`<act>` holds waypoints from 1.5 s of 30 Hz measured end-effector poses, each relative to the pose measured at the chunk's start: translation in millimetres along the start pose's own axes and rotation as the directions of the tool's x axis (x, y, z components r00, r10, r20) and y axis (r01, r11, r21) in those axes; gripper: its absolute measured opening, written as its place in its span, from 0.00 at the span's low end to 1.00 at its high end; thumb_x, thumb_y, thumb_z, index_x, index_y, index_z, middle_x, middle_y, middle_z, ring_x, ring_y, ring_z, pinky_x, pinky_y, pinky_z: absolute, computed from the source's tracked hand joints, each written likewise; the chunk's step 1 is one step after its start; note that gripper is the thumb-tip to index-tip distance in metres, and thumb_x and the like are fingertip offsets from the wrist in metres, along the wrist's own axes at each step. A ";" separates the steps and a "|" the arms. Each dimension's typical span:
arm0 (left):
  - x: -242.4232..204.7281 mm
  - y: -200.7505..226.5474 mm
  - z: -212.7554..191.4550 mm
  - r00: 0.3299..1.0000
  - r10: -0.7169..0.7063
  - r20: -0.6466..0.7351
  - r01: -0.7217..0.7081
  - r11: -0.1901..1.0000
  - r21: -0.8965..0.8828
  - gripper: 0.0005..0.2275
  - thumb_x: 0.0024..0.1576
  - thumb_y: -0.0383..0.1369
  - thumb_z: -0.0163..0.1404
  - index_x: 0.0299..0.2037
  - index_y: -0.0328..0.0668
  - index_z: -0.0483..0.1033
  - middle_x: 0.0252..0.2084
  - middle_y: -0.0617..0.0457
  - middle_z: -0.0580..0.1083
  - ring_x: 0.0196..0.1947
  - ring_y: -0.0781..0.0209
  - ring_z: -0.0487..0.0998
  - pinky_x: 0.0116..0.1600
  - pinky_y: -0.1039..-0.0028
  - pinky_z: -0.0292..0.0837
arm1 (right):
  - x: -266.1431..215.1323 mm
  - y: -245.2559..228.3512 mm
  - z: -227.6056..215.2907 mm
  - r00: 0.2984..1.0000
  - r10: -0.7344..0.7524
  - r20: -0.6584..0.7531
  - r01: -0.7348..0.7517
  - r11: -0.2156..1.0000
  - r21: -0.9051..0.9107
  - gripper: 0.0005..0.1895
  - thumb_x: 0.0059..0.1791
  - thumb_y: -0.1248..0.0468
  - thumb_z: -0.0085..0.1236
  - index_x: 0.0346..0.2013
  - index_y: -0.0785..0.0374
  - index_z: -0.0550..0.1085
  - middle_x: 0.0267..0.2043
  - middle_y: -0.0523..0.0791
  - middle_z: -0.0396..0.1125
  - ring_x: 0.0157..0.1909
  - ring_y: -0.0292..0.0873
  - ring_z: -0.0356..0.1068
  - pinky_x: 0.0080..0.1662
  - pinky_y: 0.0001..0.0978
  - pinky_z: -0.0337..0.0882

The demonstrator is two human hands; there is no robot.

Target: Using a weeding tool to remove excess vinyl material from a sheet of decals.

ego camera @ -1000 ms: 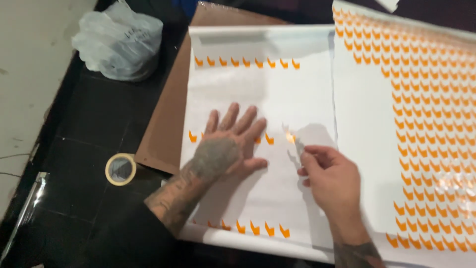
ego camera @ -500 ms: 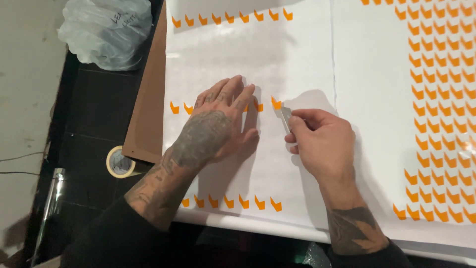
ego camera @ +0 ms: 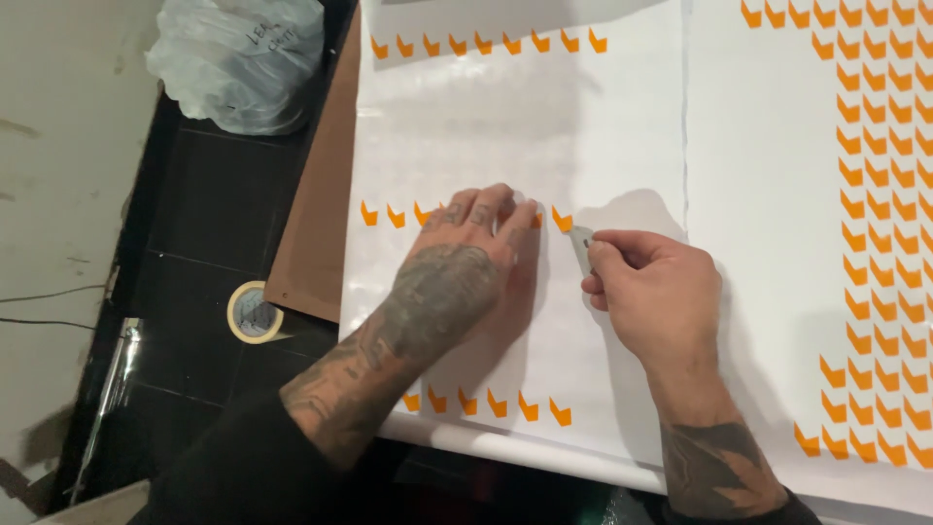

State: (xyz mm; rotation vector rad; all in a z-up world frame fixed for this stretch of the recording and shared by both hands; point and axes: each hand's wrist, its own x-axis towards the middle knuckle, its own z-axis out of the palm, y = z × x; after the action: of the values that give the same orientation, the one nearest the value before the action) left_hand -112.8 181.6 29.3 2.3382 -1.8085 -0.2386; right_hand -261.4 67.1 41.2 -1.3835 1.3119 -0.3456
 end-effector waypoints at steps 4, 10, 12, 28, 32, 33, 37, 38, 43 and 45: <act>-1.9 -1.3 1.9 1.000 0.018 -0.024 -0.019 1.000 -0.009 0.24 0.54 0.30 0.52 0.63 0.39 0.67 0.61 0.43 0.66 0.62 0.43 0.66 0.60 0.53 0.66 | 1.3 1.7 0.2 1.000 -0.001 -0.019 0.000 1.000 -0.023 0.11 0.49 0.65 0.59 0.41 0.69 0.81 0.30 0.45 0.76 0.28 0.35 0.75 0.31 0.26 0.77; -2.3 -0.5 -1.6 1.000 0.007 -0.021 -0.008 0.998 -0.059 0.23 0.53 0.30 0.52 0.60 0.39 0.67 0.60 0.42 0.66 0.61 0.42 0.67 0.58 0.53 0.67 | 3.7 4.8 1.4 1.000 -0.015 -0.014 0.015 1.000 0.022 0.11 0.49 0.65 0.60 0.41 0.69 0.81 0.31 0.46 0.76 0.28 0.36 0.76 0.32 0.26 0.77; -2.5 -1.3 1.9 0.999 0.019 -0.032 -0.020 0.999 -0.045 0.23 0.54 0.30 0.52 0.61 0.39 0.67 0.61 0.42 0.66 0.61 0.43 0.68 0.58 0.53 0.68 | 2.6 3.6 1.7 1.000 -0.005 -0.024 0.005 1.000 -0.006 0.11 0.49 0.65 0.59 0.41 0.69 0.81 0.31 0.46 0.76 0.28 0.36 0.75 0.32 0.27 0.77; -1.5 16.7 -10.8 0.998 0.052 -0.022 -0.051 0.998 0.042 0.26 0.54 0.33 0.50 0.66 0.46 0.64 0.57 0.34 0.65 0.55 0.39 0.68 0.52 0.48 0.69 | 1.7 -0.7 2.7 0.999 0.031 -0.034 -0.030 0.999 0.017 0.11 0.49 0.64 0.60 0.41 0.68 0.82 0.29 0.45 0.76 0.27 0.35 0.75 0.31 0.26 0.77; -1.7 16.8 -10.0 0.999 0.034 -0.039 -0.034 0.999 0.015 0.23 0.58 0.34 0.49 0.65 0.45 0.65 0.57 0.35 0.65 0.56 0.39 0.68 0.54 0.50 0.68 | 1.9 -0.9 1.8 0.998 0.048 -0.032 -0.048 0.999 0.005 0.11 0.49 0.64 0.60 0.40 0.68 0.82 0.29 0.45 0.76 0.27 0.35 0.75 0.31 0.26 0.77; -1.0 17.4 -11.8 0.999 0.025 -0.033 -0.025 1.000 0.011 0.23 0.58 0.35 0.49 0.65 0.44 0.65 0.58 0.35 0.65 0.56 0.39 0.68 0.54 0.50 0.68 | 2.5 -0.4 1.7 0.998 0.050 -0.029 -0.050 0.999 0.003 0.11 0.49 0.64 0.60 0.40 0.68 0.82 0.30 0.45 0.76 0.27 0.35 0.75 0.31 0.26 0.77; 1.2 12.3 -6.3 1.000 0.020 -0.009 -0.020 1.000 0.020 0.24 0.57 0.36 0.49 0.65 0.41 0.65 0.57 0.37 0.65 0.56 0.40 0.68 0.54 0.50 0.68 | 5.7 4.3 -0.1 0.998 0.057 -0.011 -0.057 0.998 0.035 0.11 0.49 0.64 0.59 0.41 0.68 0.82 0.30 0.44 0.77 0.28 0.34 0.75 0.31 0.26 0.77; 1.4 11.8 -5.2 1.000 0.026 -0.008 -0.026 0.999 0.028 0.24 0.57 0.36 0.49 0.65 0.41 0.64 0.57 0.37 0.65 0.56 0.40 0.68 0.54 0.50 0.68 | 6.0 4.9 0.1 0.998 0.057 -0.011 -0.056 0.998 0.035 0.11 0.49 0.64 0.59 0.41 0.69 0.81 0.30 0.45 0.77 0.28 0.35 0.75 0.31 0.26 0.77; 0.9 11.6 -7.6 1.000 0.019 0.024 -0.020 0.999 0.026 0.24 0.59 0.36 0.49 0.66 0.41 0.64 0.58 0.38 0.65 0.57 0.41 0.67 0.55 0.50 0.68 | 5.3 4.0 1.5 0.998 0.051 -0.021 -0.051 0.999 0.010 0.11 0.49 0.65 0.60 0.41 0.68 0.82 0.30 0.46 0.77 0.28 0.35 0.75 0.31 0.26 0.76; 0.9 11.7 -7.8 0.999 0.013 0.037 -0.014 1.000 0.017 0.25 0.58 0.36 0.49 0.66 0.41 0.63 0.58 0.38 0.65 0.58 0.41 0.67 0.56 0.50 0.68 | 5.0 3.4 1.5 0.998 0.055 -0.019 -0.054 0.998 0.015 0.11 0.49 0.65 0.59 0.41 0.69 0.82 0.30 0.46 0.77 0.28 0.35 0.75 0.31 0.26 0.76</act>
State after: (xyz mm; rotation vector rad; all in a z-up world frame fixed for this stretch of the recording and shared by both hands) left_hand -121.8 178.1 39.6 2.3477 -1.8497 -0.2668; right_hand -260.3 64.6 35.6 -1.3328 1.3582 -0.3315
